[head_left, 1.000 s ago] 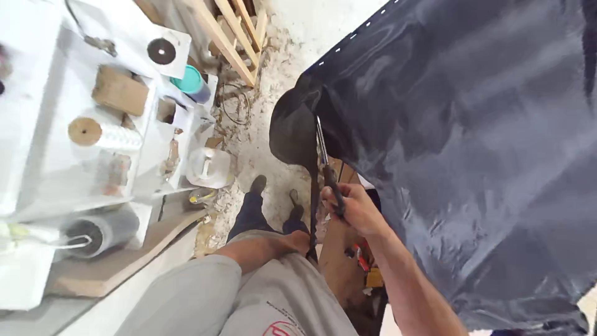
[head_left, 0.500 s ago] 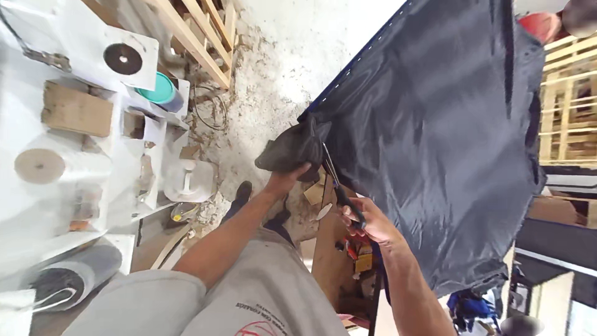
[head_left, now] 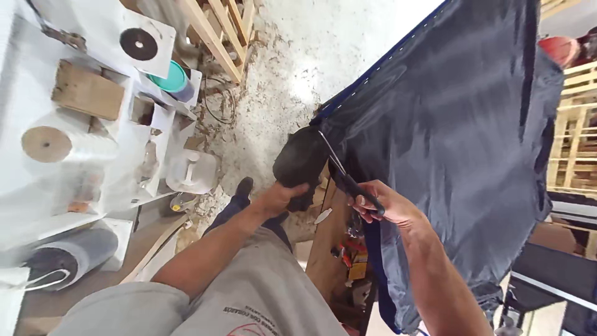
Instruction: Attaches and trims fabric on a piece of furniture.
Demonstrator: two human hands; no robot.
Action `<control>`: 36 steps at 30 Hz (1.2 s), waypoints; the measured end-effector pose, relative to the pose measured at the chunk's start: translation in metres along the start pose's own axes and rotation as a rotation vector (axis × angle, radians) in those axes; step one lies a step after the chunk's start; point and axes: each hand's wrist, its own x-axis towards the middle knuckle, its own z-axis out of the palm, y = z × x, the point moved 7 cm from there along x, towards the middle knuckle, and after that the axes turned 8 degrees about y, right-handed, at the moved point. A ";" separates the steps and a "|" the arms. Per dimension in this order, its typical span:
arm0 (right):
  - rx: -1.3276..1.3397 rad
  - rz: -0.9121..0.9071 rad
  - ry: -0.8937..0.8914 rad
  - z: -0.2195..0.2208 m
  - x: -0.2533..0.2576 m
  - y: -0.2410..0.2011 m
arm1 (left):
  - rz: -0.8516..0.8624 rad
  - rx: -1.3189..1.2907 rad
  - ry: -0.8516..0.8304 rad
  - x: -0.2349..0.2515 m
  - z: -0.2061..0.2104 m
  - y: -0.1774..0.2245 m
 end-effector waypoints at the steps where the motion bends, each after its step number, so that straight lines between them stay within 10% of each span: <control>1: -0.022 0.014 0.008 0.001 0.005 -0.004 | -0.007 -0.010 0.008 -0.002 -0.001 0.000; 7: -0.045 0.030 0.072 0.008 0.009 -0.015 | 0.113 0.114 0.084 -0.012 -0.039 0.033; 13: 0.110 -0.031 0.017 0.013 -0.038 0.011 | 0.453 1.081 0.614 -0.015 -0.118 0.149; 19: 0.065 0.016 0.005 0.027 -0.045 0.015 | 0.646 1.260 0.321 0.066 0.011 0.102; 22: -0.007 0.051 0.005 0.024 -0.041 0.017 | 0.702 1.234 0.388 0.067 0.007 0.097; 30: 0.068 0.000 -0.043 0.014 0.006 -0.009 | 0.157 0.591 -0.172 0.050 0.002 0.110; 36: 0.059 0.000 0.012 0.020 0.035 -0.036 | 0.180 0.661 -0.142 0.049 -0.007 0.112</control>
